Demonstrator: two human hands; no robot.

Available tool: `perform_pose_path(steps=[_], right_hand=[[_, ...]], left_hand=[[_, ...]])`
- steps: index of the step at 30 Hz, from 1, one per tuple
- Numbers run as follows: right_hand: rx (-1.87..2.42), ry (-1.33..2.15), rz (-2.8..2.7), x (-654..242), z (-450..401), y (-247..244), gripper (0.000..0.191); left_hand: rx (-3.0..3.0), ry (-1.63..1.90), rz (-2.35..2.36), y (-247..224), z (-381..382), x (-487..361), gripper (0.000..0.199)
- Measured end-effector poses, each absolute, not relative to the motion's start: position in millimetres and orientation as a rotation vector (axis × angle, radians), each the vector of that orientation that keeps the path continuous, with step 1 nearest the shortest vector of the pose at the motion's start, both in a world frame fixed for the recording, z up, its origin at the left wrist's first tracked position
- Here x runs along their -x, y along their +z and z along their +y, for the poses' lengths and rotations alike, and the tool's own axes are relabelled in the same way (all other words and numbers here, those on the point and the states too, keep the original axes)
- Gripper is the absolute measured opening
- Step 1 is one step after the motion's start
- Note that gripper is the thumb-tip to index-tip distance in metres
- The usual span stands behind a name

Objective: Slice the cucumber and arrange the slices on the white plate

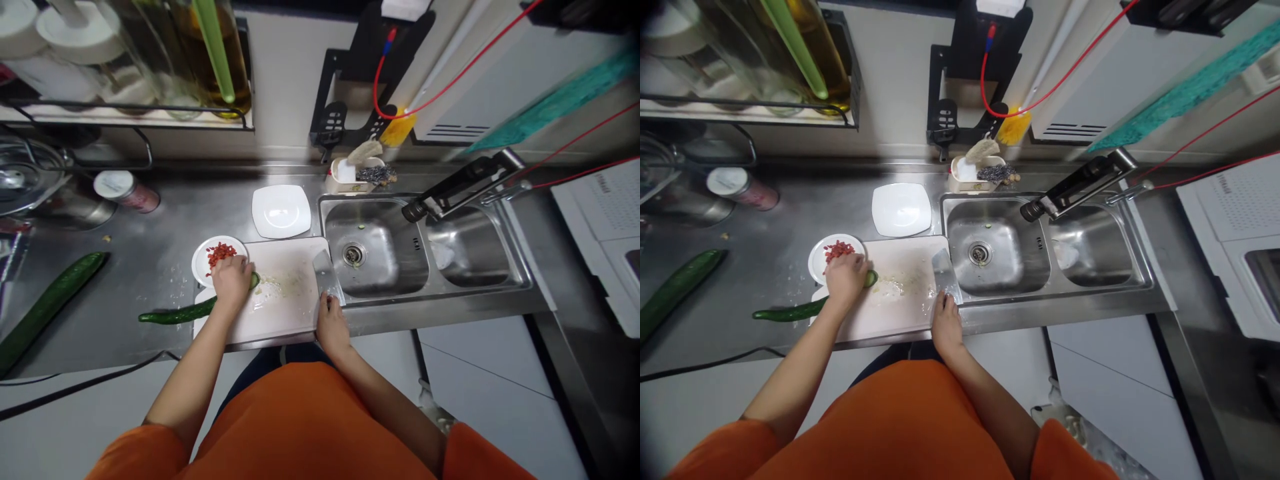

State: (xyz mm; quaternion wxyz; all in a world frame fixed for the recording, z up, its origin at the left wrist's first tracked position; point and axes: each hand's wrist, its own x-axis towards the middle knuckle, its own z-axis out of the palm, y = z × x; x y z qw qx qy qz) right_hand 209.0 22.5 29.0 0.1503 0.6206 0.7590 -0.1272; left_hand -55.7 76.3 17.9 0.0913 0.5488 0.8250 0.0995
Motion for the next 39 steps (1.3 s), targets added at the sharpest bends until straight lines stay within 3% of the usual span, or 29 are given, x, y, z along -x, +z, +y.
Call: perform_pose_path(steps=[7, 18, 29, 39], right_hand=[[-1.782, -0.377, 2.196, -212, 24, 24, 0.061], [-1.795, -0.429, 2.227, -215, 22, 18, 0.067], [-1.806, -0.448, 2.233, -216, 23, 18, 0.065], [-1.825, -0.445, 2.226, -216, 23, 19, 0.066]], left_hand=[[-1.637, 0.059, 2.444, 23, 86, 67, 0.029], [-1.512, 0.079, 2.594, 25, 84, 88, 0.034], [-1.247, -0.254, 2.529, 41, 78, 74, 0.033], [-1.213, -0.237, 2.518, 44, 66, 78, 0.033]])
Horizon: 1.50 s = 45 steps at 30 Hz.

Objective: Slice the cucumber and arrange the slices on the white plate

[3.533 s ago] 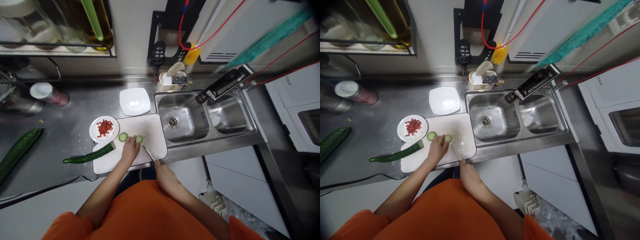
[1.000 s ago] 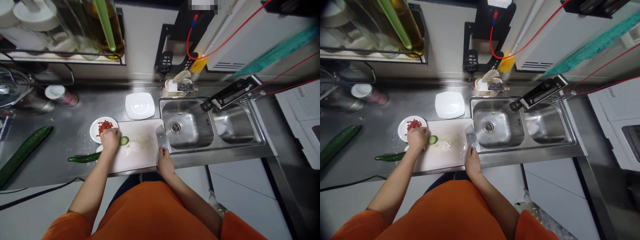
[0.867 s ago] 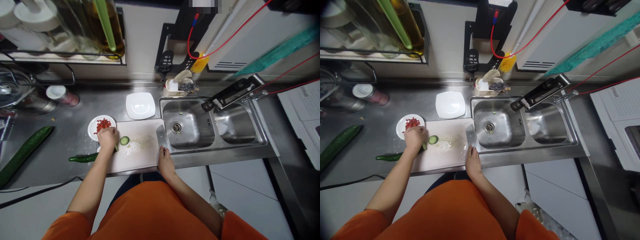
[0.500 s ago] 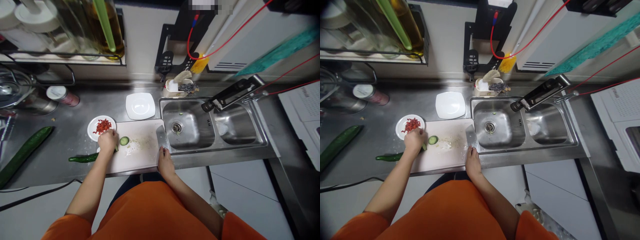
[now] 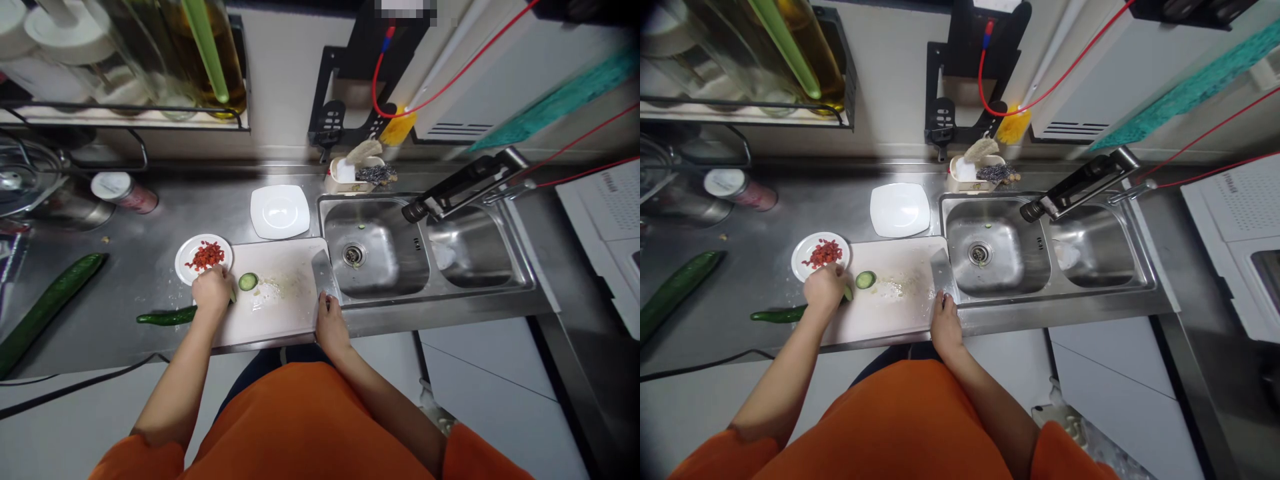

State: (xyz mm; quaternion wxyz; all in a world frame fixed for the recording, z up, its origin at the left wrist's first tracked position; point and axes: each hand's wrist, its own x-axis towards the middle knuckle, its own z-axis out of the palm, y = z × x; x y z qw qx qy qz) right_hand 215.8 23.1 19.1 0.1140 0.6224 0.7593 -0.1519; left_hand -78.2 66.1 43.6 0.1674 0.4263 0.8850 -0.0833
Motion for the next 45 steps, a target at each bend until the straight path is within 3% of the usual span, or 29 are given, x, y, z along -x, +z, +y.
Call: perform_pose_path(steps=[6, 11, 25, 29, 33, 36, 40, 45], right_hand=[[-1.828, -0.474, 2.242, -216, 24, 18, 0.066], [-1.826, -0.485, 2.223, -215, 25, 22, 0.063], [-1.854, -0.515, 2.132, -214, 24, 26, 0.057], [-1.901, -0.499, 2.2, -217, 33, 37, 0.054], [-1.969, -0.553, 2.413, -216, 88, 41, 0.048], [-2.051, -0.672, 2.397, -201, 157, 33, 0.043], [-2.055, -0.853, 2.199, -167, 236, 16, 0.031], [-2.071, -0.899, 2.133, -141, 273, 4, 0.027]], left_hand=[[-1.713, 0.118, 2.283, 49, 57, 67, 0.046], [-1.915, 0.017, 1.932, 41, 58, 49, 0.044], [-1.863, -0.022, 2.108, 32, 62, 62, 0.037], [-1.759, 0.126, 2.15, 35, 65, 56, 0.037], [-1.494, 0.484, 2.186, 32, 90, 44, 0.049], [-1.184, 0.563, 2.317, 27, 124, 35, 0.051], [-0.938, 0.505, 2.331, 20, 164, 27, 0.038], [-0.8, 0.548, 2.233, 14, 185, 22, 0.028]])
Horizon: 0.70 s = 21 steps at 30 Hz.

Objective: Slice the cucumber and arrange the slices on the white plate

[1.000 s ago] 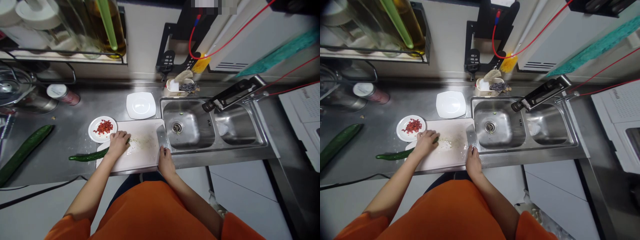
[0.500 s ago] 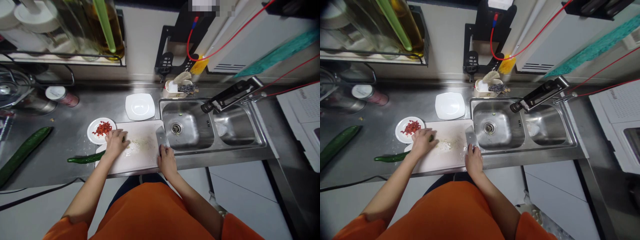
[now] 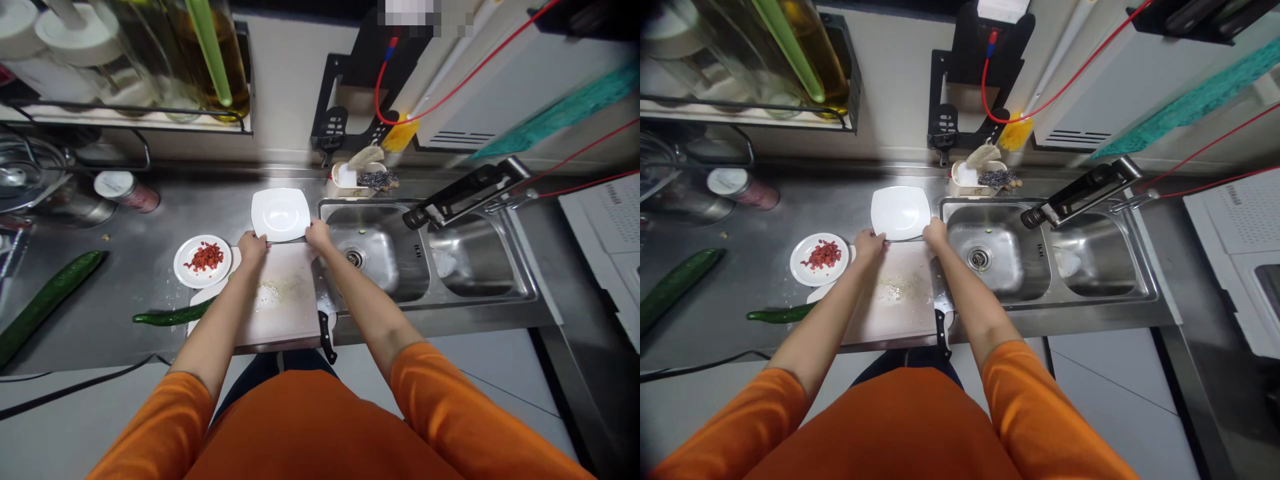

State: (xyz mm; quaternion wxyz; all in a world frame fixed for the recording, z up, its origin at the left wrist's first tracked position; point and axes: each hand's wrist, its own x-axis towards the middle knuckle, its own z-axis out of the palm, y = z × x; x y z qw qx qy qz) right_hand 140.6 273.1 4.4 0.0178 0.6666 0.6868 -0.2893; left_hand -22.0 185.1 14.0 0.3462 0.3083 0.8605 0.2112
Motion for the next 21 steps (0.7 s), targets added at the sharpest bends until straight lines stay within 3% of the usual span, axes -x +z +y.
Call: perform_pose_path(steps=[8, 13, 21], right_hand=[[-2.074, -0.906, 2.118, -149, 258, 31, 0.021], [-2.032, -0.987, 2.124, -175, 186, 47, 0.019], [-1.968, -0.957, 2.028, -194, 103, 48, 0.02]], left_hand=[[-0.856, 0.477, 2.282, 33, 170, 28, 0.016], [-0.977, 0.341, 2.299, 44, 100, 18, 0.013], [-0.853, 0.496, 2.141, 40, 16, -10, 0.013]])
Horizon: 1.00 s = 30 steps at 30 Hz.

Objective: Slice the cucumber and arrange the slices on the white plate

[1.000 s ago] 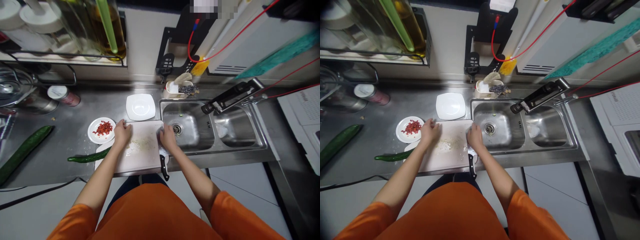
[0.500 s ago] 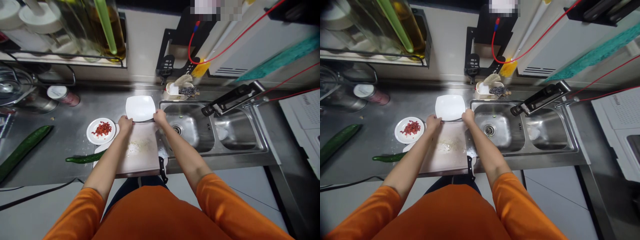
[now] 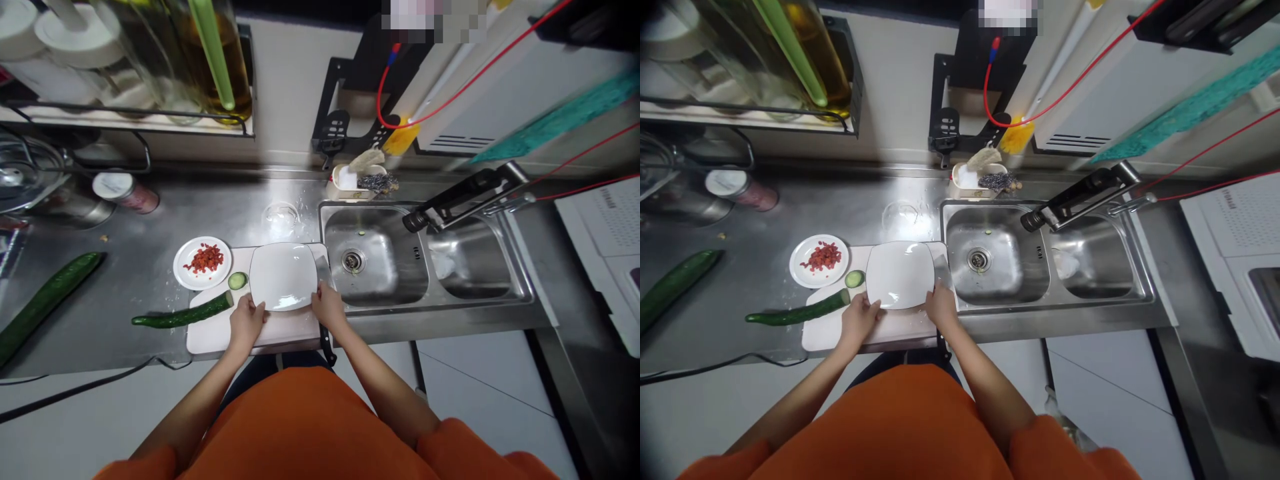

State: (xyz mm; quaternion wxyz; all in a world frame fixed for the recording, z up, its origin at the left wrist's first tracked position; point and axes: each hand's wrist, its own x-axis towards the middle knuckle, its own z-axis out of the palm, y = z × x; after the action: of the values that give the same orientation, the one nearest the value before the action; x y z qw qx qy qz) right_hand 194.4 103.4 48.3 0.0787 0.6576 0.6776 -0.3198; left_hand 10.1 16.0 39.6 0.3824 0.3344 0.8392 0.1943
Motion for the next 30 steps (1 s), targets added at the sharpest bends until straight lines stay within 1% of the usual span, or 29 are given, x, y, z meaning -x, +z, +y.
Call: perform_pose_path(steps=[7, 11, 15, 22, 26, 30], right_hand=[[-1.931, -0.858, 2.046, -193, 95, 49, 0.024], [-1.902, -0.857, 2.045, -191, 95, 50, 0.025], [-1.93, -0.848, 1.996, -191, 93, 52, 0.027], [-1.97, -0.748, 2.102, -197, 86, 57, 0.029], [-1.953, -0.736, 2.157, -196, 81, 60, 0.031], [-1.924, -0.768, 2.195, -193, 75, 63, 0.035]], left_hand=[[-0.827, 0.495, 2.103, 34, 12, -15, 0.012], [-0.885, 0.47, 2.094, 29, 9, -13, 0.016], [-1.107, 0.391, 2.106, 33, 5, -3, 0.023], [-1.445, 0.184, 2.485, 48, 25, 40, 0.032], [-1.473, 0.053, 2.579, 42, 40, 53, 0.034], [-1.419, 0.014, 2.609, 34, 42, 52, 0.037]])
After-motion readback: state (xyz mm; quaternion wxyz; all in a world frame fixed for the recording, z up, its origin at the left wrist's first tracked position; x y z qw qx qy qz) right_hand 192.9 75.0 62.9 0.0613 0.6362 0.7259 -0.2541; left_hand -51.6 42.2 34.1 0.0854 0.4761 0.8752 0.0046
